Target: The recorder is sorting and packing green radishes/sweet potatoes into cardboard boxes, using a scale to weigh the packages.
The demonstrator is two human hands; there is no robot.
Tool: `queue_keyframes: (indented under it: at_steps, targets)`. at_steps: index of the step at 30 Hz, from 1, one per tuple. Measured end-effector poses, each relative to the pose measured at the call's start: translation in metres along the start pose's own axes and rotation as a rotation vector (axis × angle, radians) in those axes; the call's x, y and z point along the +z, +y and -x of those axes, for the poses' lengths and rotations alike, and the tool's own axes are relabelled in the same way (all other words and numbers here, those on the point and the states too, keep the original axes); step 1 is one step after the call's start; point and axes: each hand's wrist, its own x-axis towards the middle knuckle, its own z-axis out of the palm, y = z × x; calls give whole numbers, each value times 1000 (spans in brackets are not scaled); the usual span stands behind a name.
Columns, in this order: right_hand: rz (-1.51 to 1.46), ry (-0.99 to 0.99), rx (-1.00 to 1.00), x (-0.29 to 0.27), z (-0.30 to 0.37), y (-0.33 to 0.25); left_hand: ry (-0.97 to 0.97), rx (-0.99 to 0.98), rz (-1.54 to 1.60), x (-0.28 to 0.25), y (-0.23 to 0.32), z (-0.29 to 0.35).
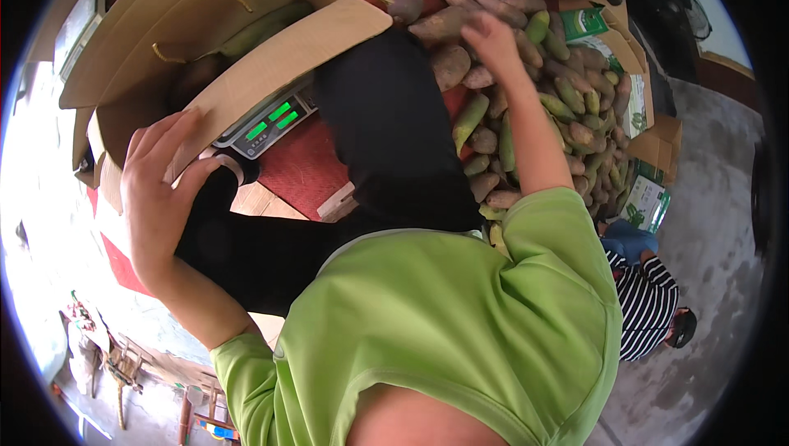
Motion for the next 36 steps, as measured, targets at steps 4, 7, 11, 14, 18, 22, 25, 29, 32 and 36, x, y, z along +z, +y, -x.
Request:
queue_keyframes:
  at_steps: [4, 7, 11, 14, 18, 22, 25, 29, 32, 36]
  targets:
    - [97, -137, 273, 21, 65, 94, 97, -47, 92, 0, -17, 2]
    - [10, -220, 659, 45, 110, 149, 136, -67, 180, -2, -35, 8]
    - [-54, -443, 970, 60, 164, 185, 223, -116, 184, -2, -37, 6]
    - [-499, -152, 1445, 80, 204, 188, 298, -140, 203, -2, -45, 4]
    - [-956, 5, 1531, 99, 224, 184, 433, -277, 183, -5, -50, 5]
    - [-1129, 65, 1493, 116, 225, 188, 509, -328, 274, -3, -52, 2]
    - [-1088, 110, 1553, 124, 227, 214, 509, -327, 272, -3, -49, -2]
    - [-1067, 66, 1569, 124, 234, 243, 462, -276, 278, 4, -49, -12]
    - [-643, 75, 1499, 116, 195, 162, 478, -290, 229, -7, -45, 5]
    - [-191, 180, 1165, 87, 178, 122, 426, -278, 289, -2, -48, -2]
